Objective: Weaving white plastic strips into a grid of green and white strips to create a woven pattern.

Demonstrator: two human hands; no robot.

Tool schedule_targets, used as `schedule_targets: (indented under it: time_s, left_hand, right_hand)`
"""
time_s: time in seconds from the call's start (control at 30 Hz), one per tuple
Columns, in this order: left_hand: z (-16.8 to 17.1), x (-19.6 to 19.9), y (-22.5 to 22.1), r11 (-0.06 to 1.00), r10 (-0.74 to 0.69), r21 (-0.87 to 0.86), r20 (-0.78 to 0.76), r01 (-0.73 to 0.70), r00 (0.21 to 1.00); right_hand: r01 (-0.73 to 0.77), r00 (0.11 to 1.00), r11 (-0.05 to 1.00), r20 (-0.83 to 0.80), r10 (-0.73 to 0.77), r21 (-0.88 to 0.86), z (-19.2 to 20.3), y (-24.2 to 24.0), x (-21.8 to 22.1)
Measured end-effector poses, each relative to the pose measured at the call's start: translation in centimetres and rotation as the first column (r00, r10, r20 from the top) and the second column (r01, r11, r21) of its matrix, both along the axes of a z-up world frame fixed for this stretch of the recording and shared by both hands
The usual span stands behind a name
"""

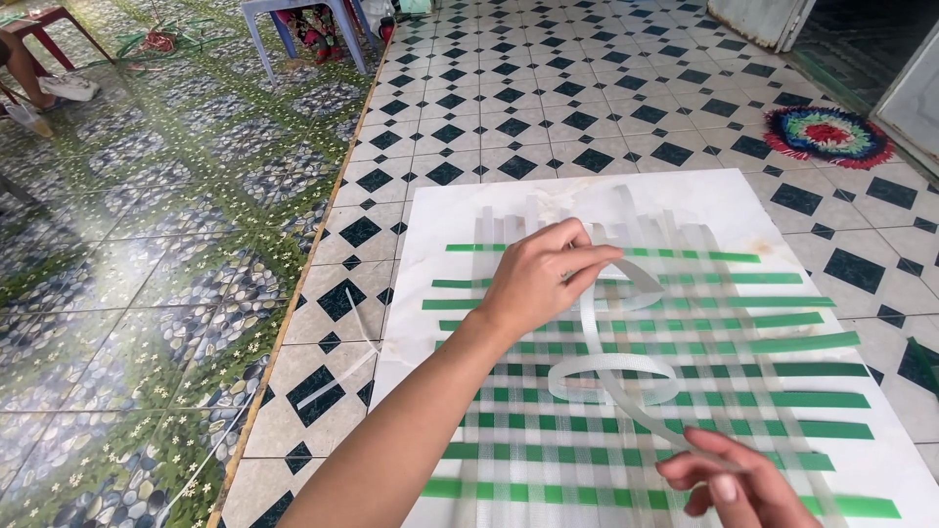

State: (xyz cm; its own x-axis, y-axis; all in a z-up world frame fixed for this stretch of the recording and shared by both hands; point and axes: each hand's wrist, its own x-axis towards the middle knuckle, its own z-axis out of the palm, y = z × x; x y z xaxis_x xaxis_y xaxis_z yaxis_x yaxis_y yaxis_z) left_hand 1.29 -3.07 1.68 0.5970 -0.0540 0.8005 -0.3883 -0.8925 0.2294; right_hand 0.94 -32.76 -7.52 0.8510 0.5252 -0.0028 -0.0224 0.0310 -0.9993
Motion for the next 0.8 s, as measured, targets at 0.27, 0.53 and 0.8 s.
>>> schedule_targets:
  time_s: [0.27,0.53,0.8]
  left_hand:
    - [-1.9,-0.4,-0.1,0.982,0.067,0.178,-0.013,-0.063,0.998]
    - [-3.2,-0.7,-0.1,0.980,0.145,0.126,0.059,-0.151,0.988]
    - [-4.2,-0.9,0.1,0.946,0.173,0.245,0.166,-0.211,0.971]
  right_hand:
    - [0.185,0.894,0.965,0.439,-0.087,-0.187,11.1,5.5,-0.2]
    - [0.043,0.996,0.985,-0.065,-0.055,-0.167,12.1,7.1,0.3]
    - [-0.033,0.988,0.992,-0.151,0.014,-0.122,11.6,6.9,1.1]
